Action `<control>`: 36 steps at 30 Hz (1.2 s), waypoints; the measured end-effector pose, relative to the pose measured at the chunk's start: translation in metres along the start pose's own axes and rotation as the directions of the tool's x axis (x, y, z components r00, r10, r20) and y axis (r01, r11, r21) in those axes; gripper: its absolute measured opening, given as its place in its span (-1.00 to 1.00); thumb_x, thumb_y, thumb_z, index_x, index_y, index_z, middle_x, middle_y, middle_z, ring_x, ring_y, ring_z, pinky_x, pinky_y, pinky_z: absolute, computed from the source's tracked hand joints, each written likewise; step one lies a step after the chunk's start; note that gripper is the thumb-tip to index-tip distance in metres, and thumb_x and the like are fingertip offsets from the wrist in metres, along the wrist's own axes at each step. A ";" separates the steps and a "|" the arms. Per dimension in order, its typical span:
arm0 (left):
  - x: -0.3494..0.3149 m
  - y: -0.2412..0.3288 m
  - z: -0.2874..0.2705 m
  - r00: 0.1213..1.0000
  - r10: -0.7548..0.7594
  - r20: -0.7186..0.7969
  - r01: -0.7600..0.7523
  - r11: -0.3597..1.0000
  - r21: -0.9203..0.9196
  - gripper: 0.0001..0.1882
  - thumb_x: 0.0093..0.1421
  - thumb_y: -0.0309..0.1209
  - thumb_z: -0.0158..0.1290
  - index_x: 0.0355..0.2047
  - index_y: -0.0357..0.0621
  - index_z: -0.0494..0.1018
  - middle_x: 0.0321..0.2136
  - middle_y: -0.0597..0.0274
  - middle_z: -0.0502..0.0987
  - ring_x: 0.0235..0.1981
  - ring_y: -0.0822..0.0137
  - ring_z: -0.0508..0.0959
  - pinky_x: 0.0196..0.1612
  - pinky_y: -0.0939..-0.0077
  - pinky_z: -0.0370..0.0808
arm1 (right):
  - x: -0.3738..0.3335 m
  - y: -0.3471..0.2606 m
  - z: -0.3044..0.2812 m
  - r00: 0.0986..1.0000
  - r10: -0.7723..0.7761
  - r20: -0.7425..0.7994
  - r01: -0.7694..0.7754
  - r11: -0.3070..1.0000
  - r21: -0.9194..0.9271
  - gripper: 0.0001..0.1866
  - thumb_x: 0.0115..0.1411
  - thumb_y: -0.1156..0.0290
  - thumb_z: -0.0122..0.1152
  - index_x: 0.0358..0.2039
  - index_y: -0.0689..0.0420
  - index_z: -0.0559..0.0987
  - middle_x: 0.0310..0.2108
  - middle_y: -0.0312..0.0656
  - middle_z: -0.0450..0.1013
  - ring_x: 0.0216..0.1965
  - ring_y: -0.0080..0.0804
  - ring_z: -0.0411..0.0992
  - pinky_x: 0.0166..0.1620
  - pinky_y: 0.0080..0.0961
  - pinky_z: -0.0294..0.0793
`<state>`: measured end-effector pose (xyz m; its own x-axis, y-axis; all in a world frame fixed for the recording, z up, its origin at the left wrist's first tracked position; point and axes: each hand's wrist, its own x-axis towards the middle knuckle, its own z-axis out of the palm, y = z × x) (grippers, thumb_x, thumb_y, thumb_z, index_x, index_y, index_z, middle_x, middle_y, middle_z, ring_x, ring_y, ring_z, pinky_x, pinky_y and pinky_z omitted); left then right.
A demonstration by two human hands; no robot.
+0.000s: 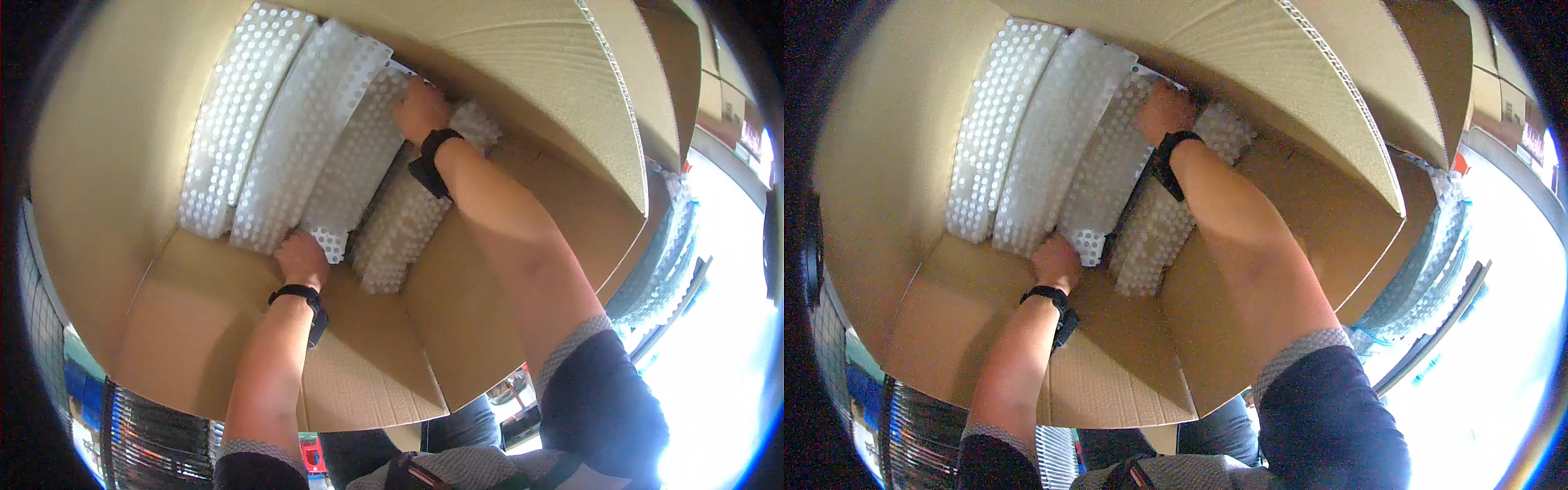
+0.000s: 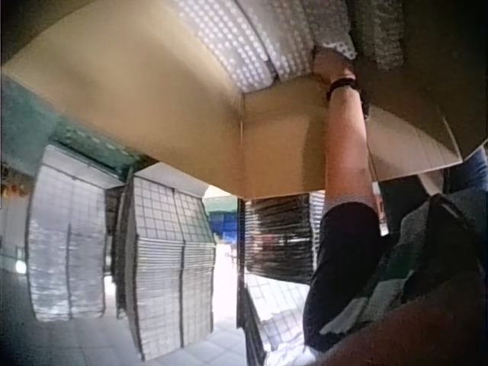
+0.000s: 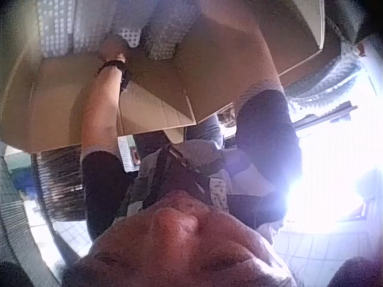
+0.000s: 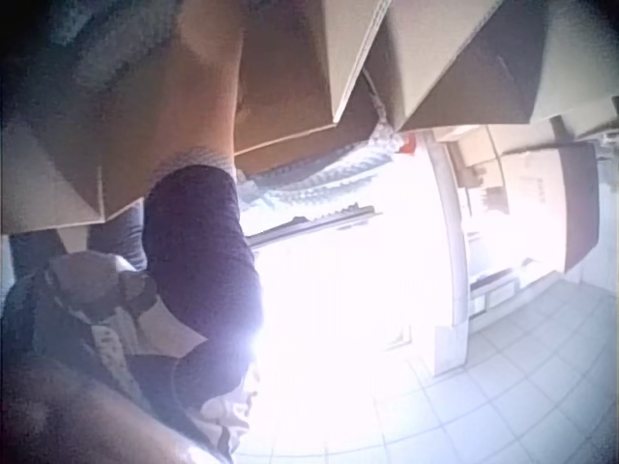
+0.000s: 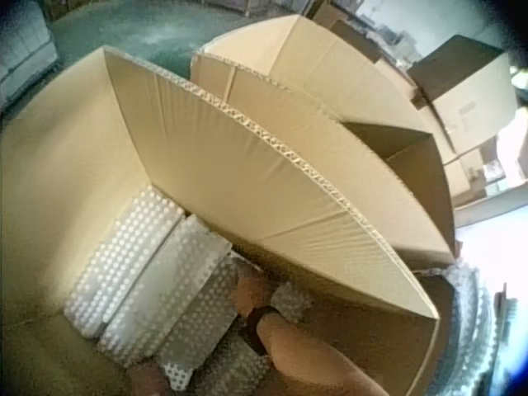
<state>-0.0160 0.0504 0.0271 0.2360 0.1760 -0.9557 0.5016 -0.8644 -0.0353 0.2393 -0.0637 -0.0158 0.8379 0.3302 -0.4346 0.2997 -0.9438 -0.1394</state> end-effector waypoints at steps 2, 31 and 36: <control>0.003 0.000 0.004 0.998 0.054 -0.023 -0.052 0.996 0.078 -0.68 0.03 -0.36 -0.02 -0.19 -0.20 0.36 -0.22 0.06 0.49 -0.18 0.18 0.52 -0.20 0.34 0.47 | -0.003 -0.004 -0.006 0.999 0.030 0.023 -0.029 0.999 -0.033 -0.61 -0.03 0.28 0.08 -0.22 0.26 0.38 -0.24 0.09 0.40 -0.18 0.01 0.38 -0.11 -0.18 0.36; -0.293 -0.058 -0.056 0.838 0.546 0.014 -0.540 0.831 -0.131 -0.18 0.03 0.05 0.01 0.11 -0.36 0.10 0.05 -0.26 0.21 0.11 -0.06 0.22 0.14 0.26 0.16 | -0.392 0.038 -0.205 0.976 -0.072 0.204 -0.043 0.859 0.510 -0.64 0.05 0.13 -0.01 -0.35 0.19 0.48 -0.28 0.02 0.43 -0.22 -0.02 0.40 -0.16 -0.21 0.39; -0.424 -0.055 -0.060 0.440 0.887 0.141 -0.897 0.427 0.112 -0.35 0.07 -0.09 0.01 0.05 -0.32 0.20 0.03 -0.15 0.27 0.06 0.02 0.29 0.10 0.35 0.23 | -0.563 0.098 -0.213 0.867 0.494 0.058 -0.455 0.742 0.493 -0.63 -0.01 0.21 0.11 -0.24 0.18 0.49 -0.22 0.03 0.43 -0.14 -0.04 0.37 -0.10 -0.25 0.37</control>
<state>-0.0935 0.0514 0.4516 0.4311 -0.7556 -0.4931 -0.0904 -0.5800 0.8096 -0.1059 -0.3389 0.4048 0.8486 -0.1807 -0.4972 -0.3841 -0.8568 -0.3442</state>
